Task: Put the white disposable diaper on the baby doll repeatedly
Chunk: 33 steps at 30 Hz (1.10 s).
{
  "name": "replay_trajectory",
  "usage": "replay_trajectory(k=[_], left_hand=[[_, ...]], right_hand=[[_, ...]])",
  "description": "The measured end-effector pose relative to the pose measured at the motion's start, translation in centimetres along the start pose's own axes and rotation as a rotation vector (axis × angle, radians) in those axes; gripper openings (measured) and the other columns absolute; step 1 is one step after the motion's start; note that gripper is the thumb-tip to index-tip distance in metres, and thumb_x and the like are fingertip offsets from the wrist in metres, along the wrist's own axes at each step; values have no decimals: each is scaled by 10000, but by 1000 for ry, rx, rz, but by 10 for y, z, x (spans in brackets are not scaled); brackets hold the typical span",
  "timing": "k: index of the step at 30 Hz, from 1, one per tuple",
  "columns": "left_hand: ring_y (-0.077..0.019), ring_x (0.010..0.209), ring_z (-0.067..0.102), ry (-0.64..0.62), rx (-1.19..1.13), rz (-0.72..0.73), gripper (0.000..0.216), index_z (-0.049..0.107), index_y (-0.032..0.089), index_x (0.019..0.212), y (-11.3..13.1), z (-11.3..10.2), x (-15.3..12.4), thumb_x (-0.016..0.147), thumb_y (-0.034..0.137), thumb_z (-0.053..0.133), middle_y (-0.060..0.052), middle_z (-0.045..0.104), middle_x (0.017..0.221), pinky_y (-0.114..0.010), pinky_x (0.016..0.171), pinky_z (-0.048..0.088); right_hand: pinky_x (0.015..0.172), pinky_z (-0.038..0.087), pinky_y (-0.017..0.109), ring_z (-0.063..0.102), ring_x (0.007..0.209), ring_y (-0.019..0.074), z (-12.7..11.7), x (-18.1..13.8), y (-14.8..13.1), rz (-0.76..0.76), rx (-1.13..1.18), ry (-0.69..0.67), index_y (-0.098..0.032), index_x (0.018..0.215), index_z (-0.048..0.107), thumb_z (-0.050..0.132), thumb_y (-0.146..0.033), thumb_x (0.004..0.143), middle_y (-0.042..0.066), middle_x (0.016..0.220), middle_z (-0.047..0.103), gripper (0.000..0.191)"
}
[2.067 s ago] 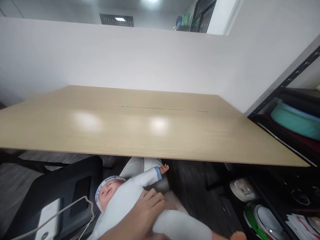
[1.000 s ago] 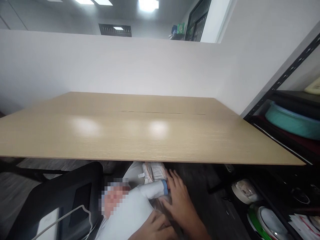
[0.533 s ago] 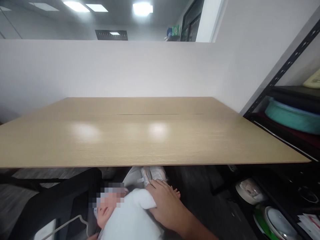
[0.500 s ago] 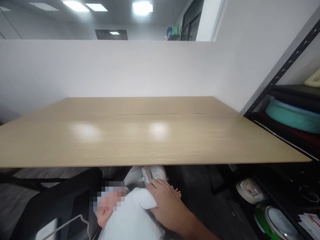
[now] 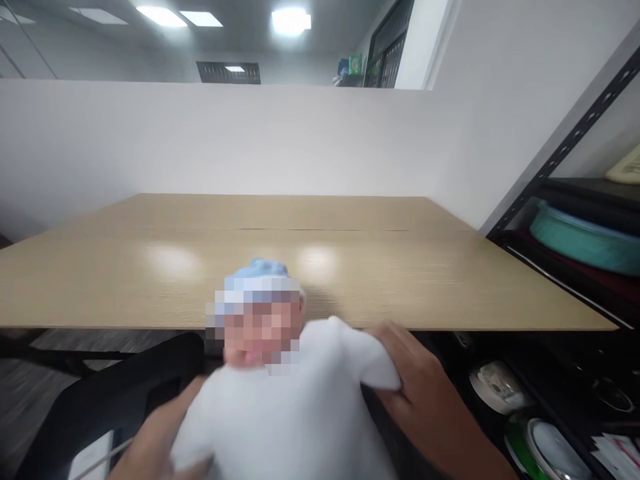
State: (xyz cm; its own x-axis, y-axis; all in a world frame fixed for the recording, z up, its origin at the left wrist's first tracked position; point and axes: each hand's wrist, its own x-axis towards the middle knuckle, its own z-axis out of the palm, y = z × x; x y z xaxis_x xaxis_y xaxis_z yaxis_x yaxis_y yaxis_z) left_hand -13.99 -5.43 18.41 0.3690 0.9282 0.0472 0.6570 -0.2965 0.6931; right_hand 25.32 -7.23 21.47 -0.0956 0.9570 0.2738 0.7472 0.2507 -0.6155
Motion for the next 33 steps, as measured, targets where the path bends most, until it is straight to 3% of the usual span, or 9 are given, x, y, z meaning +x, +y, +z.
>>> replay_trajectory(k=[3, 9, 13, 17, 20, 28, 33], left_hand=[[-347, 1162, 749, -47, -16, 46, 517, 691, 264, 1361, 3, -20, 63, 895, 486, 679, -65, 793, 1270, -433, 1032, 605], [-305, 1015, 724, -73, 127, 28, 424, 717, 186, 1181, -9, -49, 177, 847, 434, 638, -69, 799, 1151, -350, 868, 539], [-292, 947, 718, -55, 214, -23, 442, 706, 204, 1148, -32, -58, 221, 844, 523, 669, -54, 794, 1091, -326, 769, 494], [-304, 977, 720, 4, 199, -69, 579, 685, 218, 1191, -54, -65, 257, 835, 674, 705, -63, 792, 1134, -335, 772, 507], [-306, 1014, 725, 27, 191, -67, 579, 663, 234, 1248, -66, -67, 285, 851, 651, 719, -58, 791, 1174, -342, 784, 508], [-328, 1007, 743, 94, 336, 71, 485, 677, 244, 1195, -109, -75, 386, 890, 622, 678, -69, 798, 1168, -373, 766, 505], [-368, 1046, 717, 245, 512, 185, 572, 699, 186, 1143, -130, -76, 442, 903, 701, 636, -143, 777, 1132, -467, 911, 527]], right_hand=[[769, 479, 382, 623, 915, 279, 14, 42, 20, 25, -149, 80, -272, 987, 617, 512, -327, 1015, 76, 992, 689, 122], [721, 416, 344, 632, 908, 267, 41, 117, 65, 47, -345, 79, -242, 955, 575, 502, -399, 1042, 75, 992, 686, 194], [727, 421, 339, 643, 898, 262, 53, 153, 92, 47, -361, 47, -240, 950, 596, 532, -448, 1041, 77, 999, 702, 236], [782, 443, 365, 652, 924, 283, 66, 190, 117, 12, -373, 41, -227, 998, 644, 570, -498, 1026, 92, 1023, 722, 282], [784, 442, 375, 658, 924, 293, 75, 220, 132, 1, -389, 50, -222, 1022, 656, 571, -519, 1022, 96, 1024, 732, 309], [744, 469, 376, 688, 962, 318, 98, 322, 153, -14, -403, 114, -226, 1059, 678, 571, -490, 1021, 116, 1055, 761, 288], [826, 539, 431, 714, 1064, 365, 107, 375, 171, -36, -382, 208, -199, 1212, 675, 623, -545, 989, 157, 1187, 759, 415]])
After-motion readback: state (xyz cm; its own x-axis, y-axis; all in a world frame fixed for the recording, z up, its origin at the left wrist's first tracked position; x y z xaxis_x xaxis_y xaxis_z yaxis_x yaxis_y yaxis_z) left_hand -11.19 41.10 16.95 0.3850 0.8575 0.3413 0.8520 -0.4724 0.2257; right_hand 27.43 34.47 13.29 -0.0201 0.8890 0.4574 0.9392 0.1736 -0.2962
